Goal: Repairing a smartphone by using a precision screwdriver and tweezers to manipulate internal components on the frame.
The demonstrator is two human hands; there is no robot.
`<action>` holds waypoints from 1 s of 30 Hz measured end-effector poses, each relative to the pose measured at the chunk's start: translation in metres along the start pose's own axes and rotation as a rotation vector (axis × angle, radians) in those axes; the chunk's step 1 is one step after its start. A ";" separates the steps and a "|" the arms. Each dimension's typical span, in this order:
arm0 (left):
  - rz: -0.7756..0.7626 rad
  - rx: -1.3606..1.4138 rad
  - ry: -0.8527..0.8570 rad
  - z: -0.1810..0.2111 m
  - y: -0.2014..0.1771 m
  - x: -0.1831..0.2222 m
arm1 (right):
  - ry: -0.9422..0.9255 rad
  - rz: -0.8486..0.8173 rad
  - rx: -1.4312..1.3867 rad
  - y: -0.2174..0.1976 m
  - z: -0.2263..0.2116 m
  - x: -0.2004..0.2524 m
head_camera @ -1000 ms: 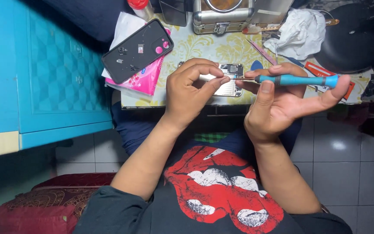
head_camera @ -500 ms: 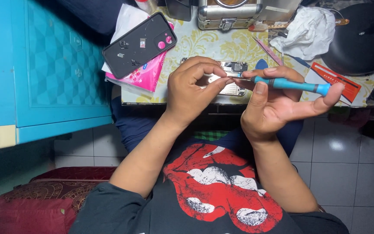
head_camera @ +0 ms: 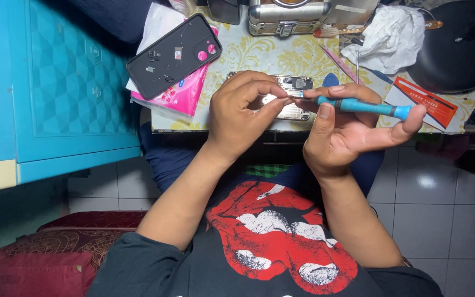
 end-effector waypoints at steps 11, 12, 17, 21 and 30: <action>-0.004 0.008 0.012 -0.001 0.000 0.001 | 0.001 -0.015 -0.020 0.005 0.002 -0.001; -0.004 0.009 0.012 0.000 0.000 0.001 | 0.001 -0.015 -0.020 0.004 0.003 -0.001; -0.066 -0.036 0.005 -0.002 0.002 0.002 | 0.026 0.011 -0.006 0.001 0.006 -0.004; -0.086 -0.212 0.059 -0.006 -0.002 0.009 | 0.126 0.055 -0.016 -0.025 0.030 -0.001; -0.396 -0.664 0.187 -0.018 0.024 0.029 | 0.130 -0.507 0.070 0.001 0.046 -0.031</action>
Point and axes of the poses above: each hand's wrist, its own x-axis away from the middle knuckle, its own y-axis out of the palm, z = x × y, the point moved 9 cm from there along -x, towards the middle knuckle, and after that the axes turned 2 degrees about -z, right-handed, at the moved point
